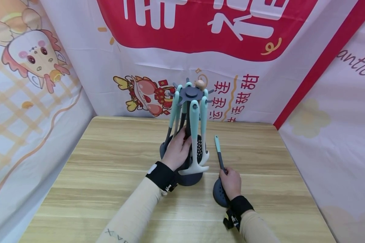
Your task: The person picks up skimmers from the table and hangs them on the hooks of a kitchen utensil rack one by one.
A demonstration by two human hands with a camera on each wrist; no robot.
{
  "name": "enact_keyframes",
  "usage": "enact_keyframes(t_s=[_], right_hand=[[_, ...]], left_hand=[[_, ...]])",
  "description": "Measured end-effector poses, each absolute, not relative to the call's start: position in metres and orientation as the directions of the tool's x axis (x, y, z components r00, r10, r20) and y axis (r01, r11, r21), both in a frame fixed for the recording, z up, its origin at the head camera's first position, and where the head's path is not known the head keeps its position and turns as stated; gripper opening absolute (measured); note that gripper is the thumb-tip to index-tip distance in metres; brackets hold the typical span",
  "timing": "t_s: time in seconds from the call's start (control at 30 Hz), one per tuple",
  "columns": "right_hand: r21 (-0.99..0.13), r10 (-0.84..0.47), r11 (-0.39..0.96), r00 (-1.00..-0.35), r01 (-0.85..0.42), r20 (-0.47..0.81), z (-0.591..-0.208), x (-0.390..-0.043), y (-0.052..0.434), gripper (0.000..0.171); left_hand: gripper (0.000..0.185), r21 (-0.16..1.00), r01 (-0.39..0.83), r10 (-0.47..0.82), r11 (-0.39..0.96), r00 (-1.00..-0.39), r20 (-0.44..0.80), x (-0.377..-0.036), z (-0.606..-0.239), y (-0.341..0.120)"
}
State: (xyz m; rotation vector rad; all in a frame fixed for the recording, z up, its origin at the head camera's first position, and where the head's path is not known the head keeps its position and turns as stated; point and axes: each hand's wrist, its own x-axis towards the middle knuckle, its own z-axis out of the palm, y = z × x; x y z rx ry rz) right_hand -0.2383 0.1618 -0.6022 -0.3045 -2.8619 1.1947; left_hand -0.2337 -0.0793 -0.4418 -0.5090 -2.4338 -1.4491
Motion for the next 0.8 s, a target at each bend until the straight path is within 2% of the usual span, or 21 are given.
enact_keyframes(t_s=[0.13, 0.4, 0.8], right_hand=[[-0.711, 0.191, 0.681, -0.98, 0.174, -0.057, -0.6025, -0.2385, 0.1613, 0.036], [-0.716, 0.193, 0.677, -0.98, 0.171, -0.052, -0.6024, -0.2391, 0.1607, 0.037], [-0.724, 0.204, 0.673, -0.979, 0.15, -0.013, -0.6031, -0.2377, 0.1614, 0.034]], left_hand=[[0.043, 0.766, 0.447, 0.182, 0.463, -0.893, 0.411, -0.2337, -0.4395, -0.0825], [0.036, 0.734, 0.411, 0.135, 0.541, -0.904, 0.406, -0.235, -0.4377, -0.0835], [0.034, 0.723, 0.418, 0.046, 0.55, -0.88, 0.473, -0.2339, -0.4434, -0.0775]])
